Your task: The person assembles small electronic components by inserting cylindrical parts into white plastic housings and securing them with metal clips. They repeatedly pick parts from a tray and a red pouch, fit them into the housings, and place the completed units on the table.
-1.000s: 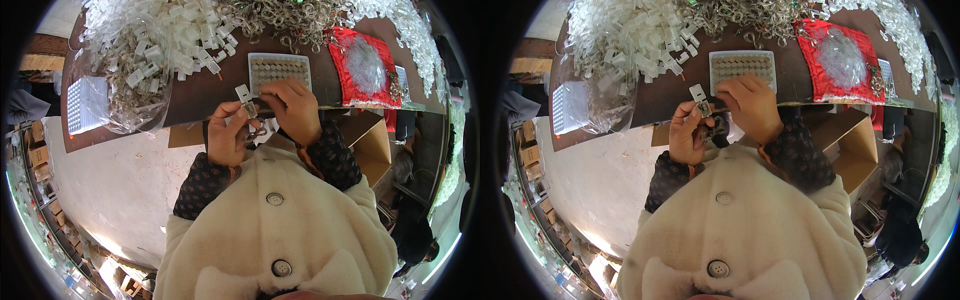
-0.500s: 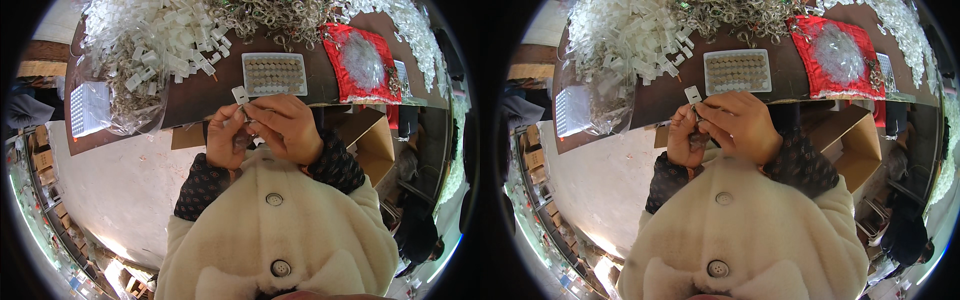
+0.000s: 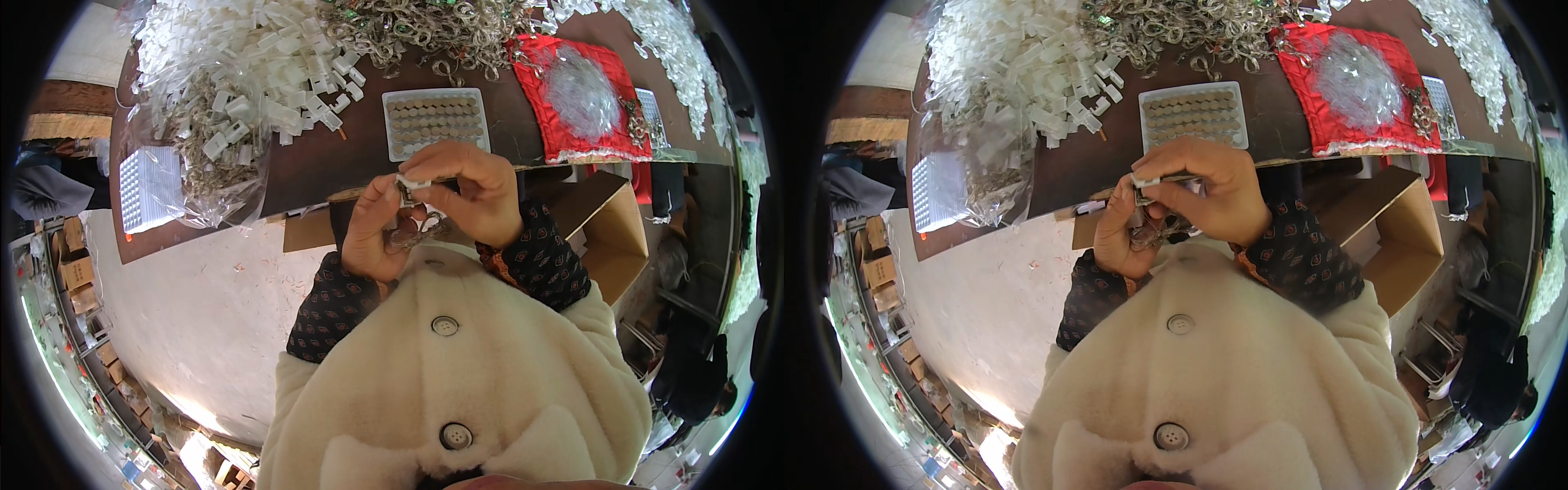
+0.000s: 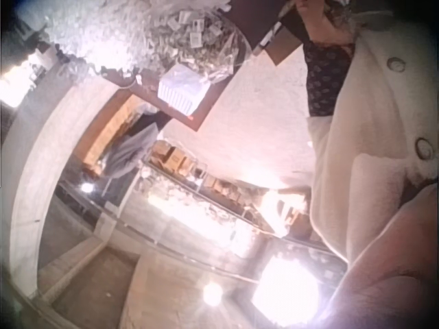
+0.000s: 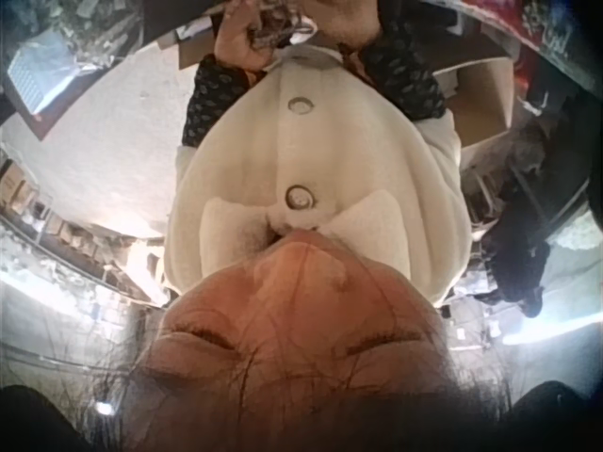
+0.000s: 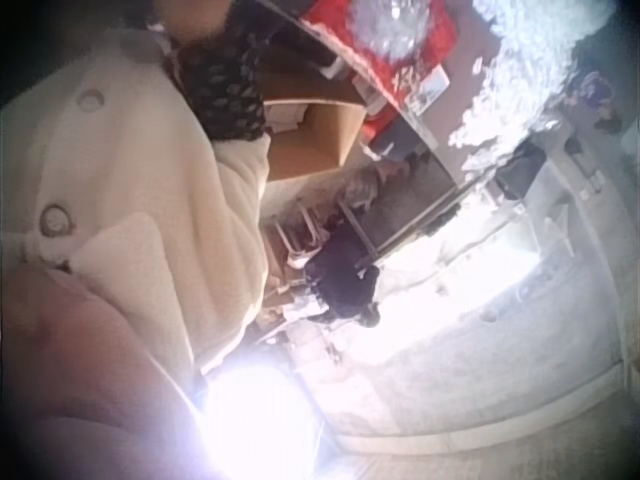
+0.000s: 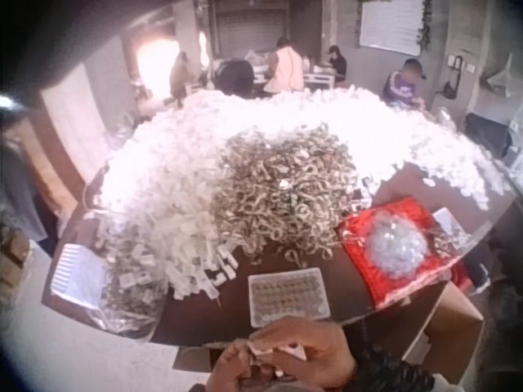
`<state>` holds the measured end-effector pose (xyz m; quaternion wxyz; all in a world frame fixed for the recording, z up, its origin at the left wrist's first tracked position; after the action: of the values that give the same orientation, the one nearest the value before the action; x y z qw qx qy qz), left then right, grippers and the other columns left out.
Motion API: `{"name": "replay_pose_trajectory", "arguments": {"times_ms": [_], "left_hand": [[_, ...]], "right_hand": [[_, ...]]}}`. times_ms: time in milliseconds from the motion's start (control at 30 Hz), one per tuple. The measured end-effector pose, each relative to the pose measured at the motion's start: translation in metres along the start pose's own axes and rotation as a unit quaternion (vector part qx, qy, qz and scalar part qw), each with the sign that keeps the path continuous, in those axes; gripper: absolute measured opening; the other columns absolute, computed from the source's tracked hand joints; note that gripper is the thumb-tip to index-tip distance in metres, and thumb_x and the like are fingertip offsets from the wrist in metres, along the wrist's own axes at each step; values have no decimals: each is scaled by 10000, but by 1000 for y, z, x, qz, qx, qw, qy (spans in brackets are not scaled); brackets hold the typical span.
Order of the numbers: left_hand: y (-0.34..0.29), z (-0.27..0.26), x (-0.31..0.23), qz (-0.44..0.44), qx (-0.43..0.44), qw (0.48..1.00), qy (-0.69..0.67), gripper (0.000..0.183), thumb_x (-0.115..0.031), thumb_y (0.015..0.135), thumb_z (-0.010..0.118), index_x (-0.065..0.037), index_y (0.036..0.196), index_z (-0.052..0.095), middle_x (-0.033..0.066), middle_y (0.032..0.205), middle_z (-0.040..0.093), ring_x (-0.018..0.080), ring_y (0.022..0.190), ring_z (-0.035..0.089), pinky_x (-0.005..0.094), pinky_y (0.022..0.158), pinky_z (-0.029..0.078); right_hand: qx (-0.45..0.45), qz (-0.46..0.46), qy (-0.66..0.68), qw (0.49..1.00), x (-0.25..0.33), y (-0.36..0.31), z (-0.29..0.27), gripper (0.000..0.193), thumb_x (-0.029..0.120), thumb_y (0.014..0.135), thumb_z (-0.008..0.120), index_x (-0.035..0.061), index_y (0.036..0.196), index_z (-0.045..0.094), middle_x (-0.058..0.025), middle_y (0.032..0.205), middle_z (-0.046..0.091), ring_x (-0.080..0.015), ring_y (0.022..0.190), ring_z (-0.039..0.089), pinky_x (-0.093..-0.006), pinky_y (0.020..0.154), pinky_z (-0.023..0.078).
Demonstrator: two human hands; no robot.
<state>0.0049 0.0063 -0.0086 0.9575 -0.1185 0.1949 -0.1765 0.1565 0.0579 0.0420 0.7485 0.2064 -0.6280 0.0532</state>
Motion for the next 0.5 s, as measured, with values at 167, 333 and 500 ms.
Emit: {"name": "replay_pose_trajectory", "arguments": {"times_ms": [167,333,500], "left_hand": [[-1,-7,1,-24,39,999,-26,286,-310,990,591,-147,1225,579,16,1118,634,162,1046,620,359,913,533],[1,-17,6,-44,44,996,-63,345,-380,999,562,-157,1262,560,38,1202,619,209,1138,599,406,970,515],[0,-13,13,-44,35,995,-77,414,-429,998,542,-152,1305,523,79,1294,578,248,1239,547,452,1042,469]], "right_hand": [[65,-158,-118,978,6,1,1,290,-128,745,706,-11,1010,699,-147,1092,667,-275,1028,641,-359,873,517],[27,-204,-143,968,4,-1,6,280,-130,748,698,-11,1001,693,-153,1067,675,-283,999,651,-368,864,526],[-10,-238,-160,958,-4,-6,5,260,-103,769,681,-12,1012,686,-161,1074,675,-309,937,673,-363,807,547]]}}
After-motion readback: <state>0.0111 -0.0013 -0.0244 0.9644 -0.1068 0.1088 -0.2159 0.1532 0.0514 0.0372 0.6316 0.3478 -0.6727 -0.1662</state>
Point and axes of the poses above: each hand's wrist, its own y-axis towards the middle knuckle, its own z-axis out of the palm, x = y × z, the point moved 2 cm from there along y, towards the middle knuckle
